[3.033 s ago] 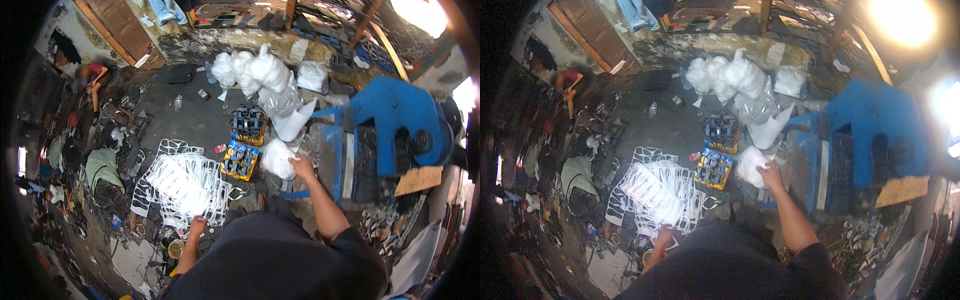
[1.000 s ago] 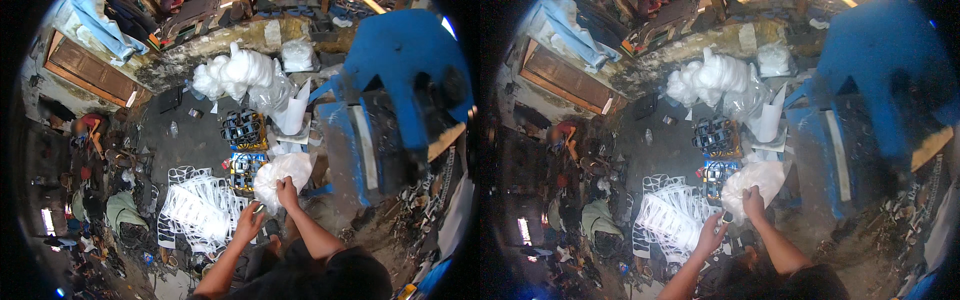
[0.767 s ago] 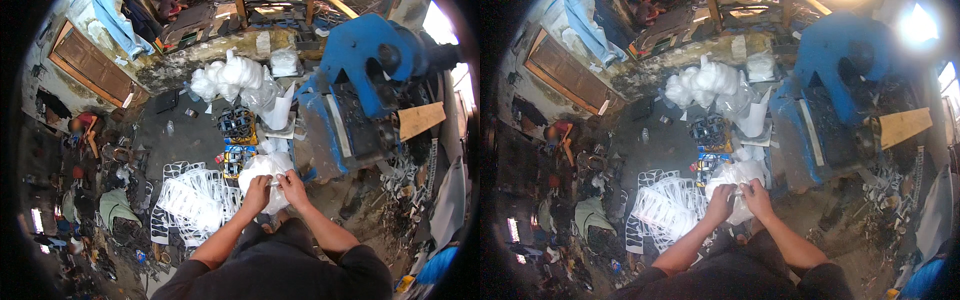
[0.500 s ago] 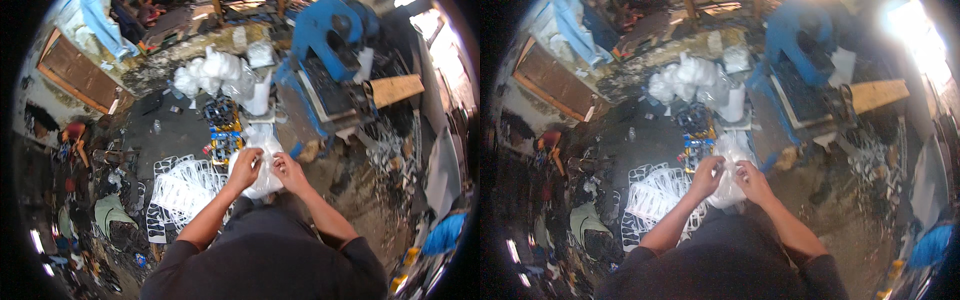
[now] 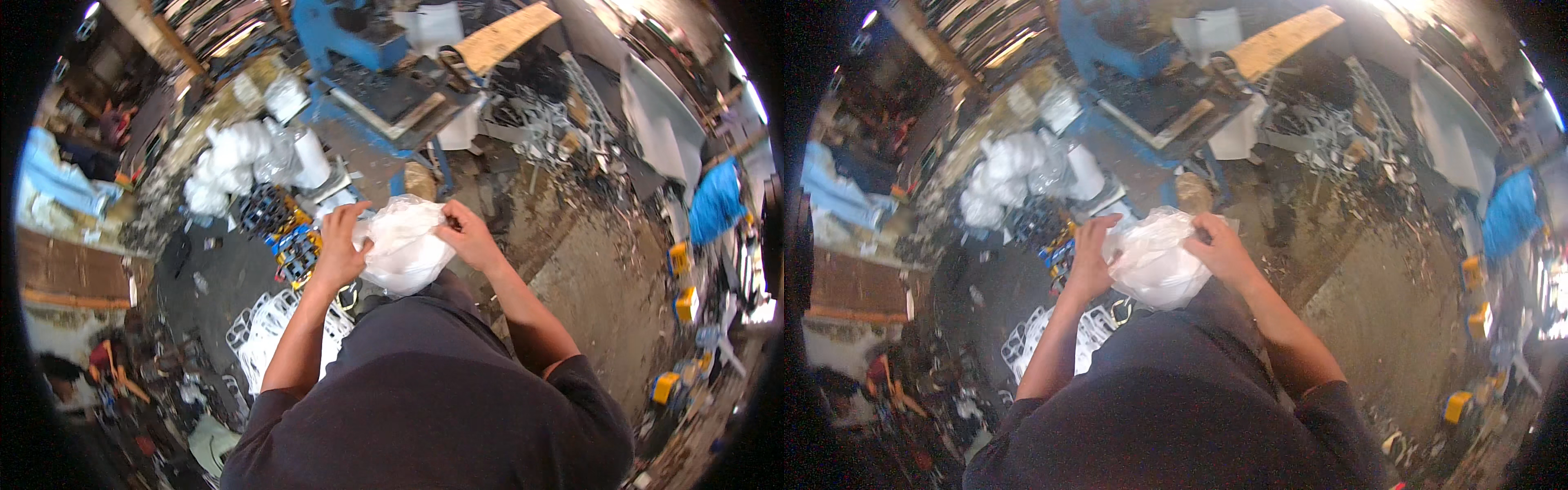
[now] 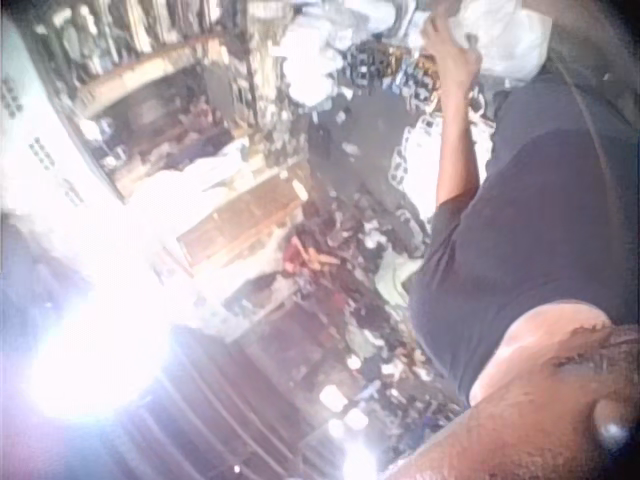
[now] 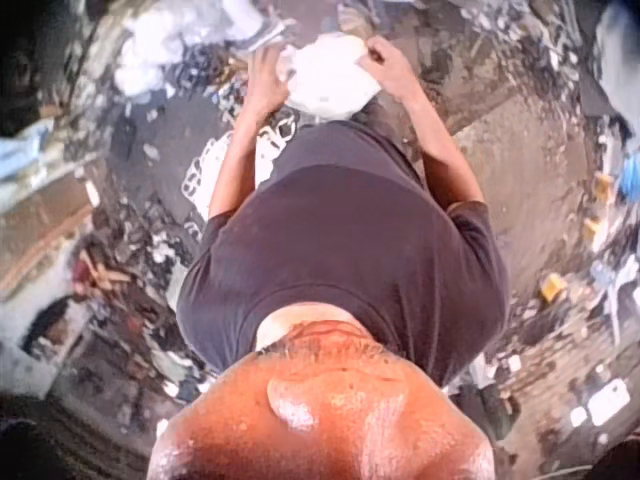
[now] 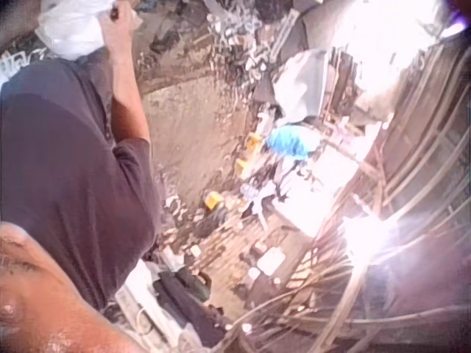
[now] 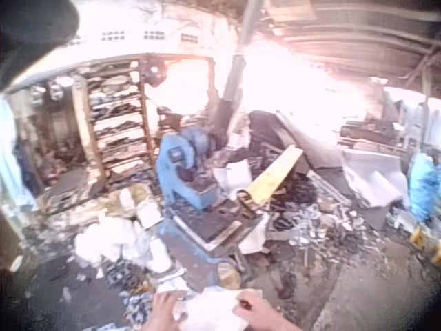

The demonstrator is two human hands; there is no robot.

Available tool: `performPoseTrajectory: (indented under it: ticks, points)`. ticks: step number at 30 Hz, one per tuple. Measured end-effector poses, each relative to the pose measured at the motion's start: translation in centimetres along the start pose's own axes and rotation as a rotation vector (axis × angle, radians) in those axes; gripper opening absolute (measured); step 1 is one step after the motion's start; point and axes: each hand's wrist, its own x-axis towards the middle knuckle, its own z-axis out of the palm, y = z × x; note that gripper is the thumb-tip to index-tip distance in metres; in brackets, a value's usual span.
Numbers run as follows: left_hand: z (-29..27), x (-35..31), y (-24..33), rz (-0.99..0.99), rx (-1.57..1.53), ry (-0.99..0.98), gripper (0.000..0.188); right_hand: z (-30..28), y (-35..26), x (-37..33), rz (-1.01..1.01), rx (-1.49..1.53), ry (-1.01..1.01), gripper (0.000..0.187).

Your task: The person uses a guillotine-style cutter to slice white plastic sheets into smaller pieces. They repeatedly position the plastic, press the cutter, remove the cut pieces, and place them into a plastic bag. The person also handles a white plastic frame and a wooden board during the process.

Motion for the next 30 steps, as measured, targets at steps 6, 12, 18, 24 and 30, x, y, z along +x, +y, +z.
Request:
performPoseTrajectory:
  ticks: [6, 12, 18, 24, 30]
  points:
    - [5.5, 3.9, 0.6, -0.275, -0.280, -0.125, 0.035, -5.6, 0.2, -1.2, 0.060, -0.168, 0.336, 0.022]
    - [11.2, 9.3, 2.2, -0.603, -0.928, 0.090, 0.020, -15.2, 4.9, -3.7, 0.187, -0.191, 0.501, 0.038]
    - [16.5, 12.9, 7.5, -0.548, -0.970, -0.075, 0.027, -18.7, 2.3, -4.1, -0.042, -0.590, 0.347, 0.073]
    - [20.4, 15.5, 11.3, -0.188, -0.814, -0.425, 0.040, -20.2, 2.2, 1.0, 0.028, -0.498, 0.005, 0.055]
    - [17.3, 15.5, 9.7, -0.041, 0.059, -0.097, 0.052, -24.8, 6.7, 2.0, 0.117, -0.227, 0.607, 0.019]
